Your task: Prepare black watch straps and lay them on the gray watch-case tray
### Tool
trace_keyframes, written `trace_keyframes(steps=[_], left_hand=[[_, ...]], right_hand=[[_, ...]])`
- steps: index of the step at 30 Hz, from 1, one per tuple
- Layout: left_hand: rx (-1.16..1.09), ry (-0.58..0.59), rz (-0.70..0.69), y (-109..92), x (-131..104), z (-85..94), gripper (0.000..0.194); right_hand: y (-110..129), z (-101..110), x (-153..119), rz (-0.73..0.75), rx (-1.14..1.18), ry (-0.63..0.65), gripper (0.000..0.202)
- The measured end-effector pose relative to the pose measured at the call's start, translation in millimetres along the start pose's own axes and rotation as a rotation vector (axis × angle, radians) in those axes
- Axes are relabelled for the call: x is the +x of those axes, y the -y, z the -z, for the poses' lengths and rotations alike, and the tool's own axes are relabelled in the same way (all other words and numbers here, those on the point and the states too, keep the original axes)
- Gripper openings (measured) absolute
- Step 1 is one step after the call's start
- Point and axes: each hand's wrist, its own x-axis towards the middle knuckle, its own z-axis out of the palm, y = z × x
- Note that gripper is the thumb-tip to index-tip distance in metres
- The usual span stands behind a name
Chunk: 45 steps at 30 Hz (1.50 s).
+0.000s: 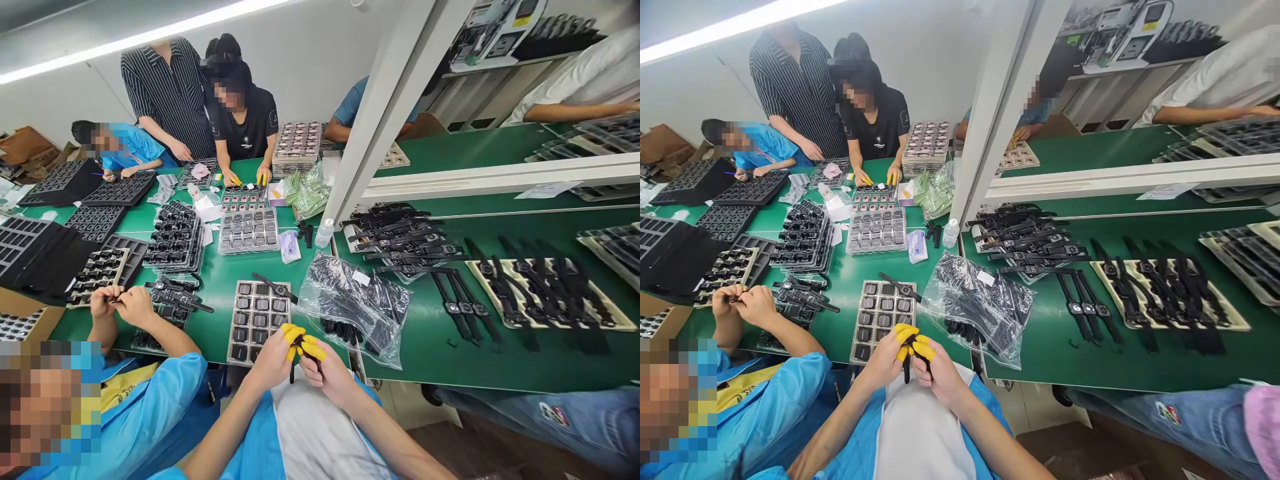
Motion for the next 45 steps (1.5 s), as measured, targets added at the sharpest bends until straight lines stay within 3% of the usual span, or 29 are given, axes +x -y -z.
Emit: trace_keyframes(steps=[5, 11, 20, 24, 29, 34, 37, 40, 43, 45], left_hand=[[-0.047, 0.142, 0.020, -11.4, 2.4, 13.5, 0.048], [0.258, 0.252, 0.046, -17.7, 4.4, 18.7, 0.035], [-0.055, 0.224, 0.063, 0.3, -4.1, 14.9, 0.041], [0.020, 0.251, 0.084, 0.5, -1.1, 12.9, 0.042], [0.288, 0.351, 0.098, -5.7, 5.4, 15.1, 0.032], [0.101, 0.338, 0.103, 1.2, 5.9, 17.1, 0.039], [0.045, 0.305, 0.095, 16.8, 4.7, 17.3, 0.048], [0.129, 0.289, 0.139, 38.0, 7.5, 25.0, 0.048], [0.373, 0.357, 0.240, 60.6, 17.7, 41.1, 0.038], [0.550, 0.450, 0.234, 75.7, 28.3, 53.6, 0.031]], right_hand=[[-10.8, 15.4, 8.6, -0.020, -0.010, -0.004, 0.039], [-9.8, 11.6, 4.8, -0.109, -0.074, -0.045, 0.040], [-1.2, -1.3, -2.7, -0.110, -0.008, -0.048, 0.053], [-2.9, 3.6, 3.4, -0.113, 0.059, -0.037, 0.050], [-7.3, 10.8, 8.6, -0.169, -0.059, -0.089, 0.039], [-9.4, 10.2, 10.2, -0.133, -0.098, -0.075, 0.043], [-8.1, 13.4, 16.4, 0.033, -0.287, -0.108, 0.040], [-4.4, 28.9, 24.9, 0.249, -0.675, -0.152, 0.033], [-4.0, 57.0, 32.0, 0.263, -0.947, -0.130, 0.022], [-6.8, 78.9, 36.5, 0.219, -1.063, -0.142, 0.018]])
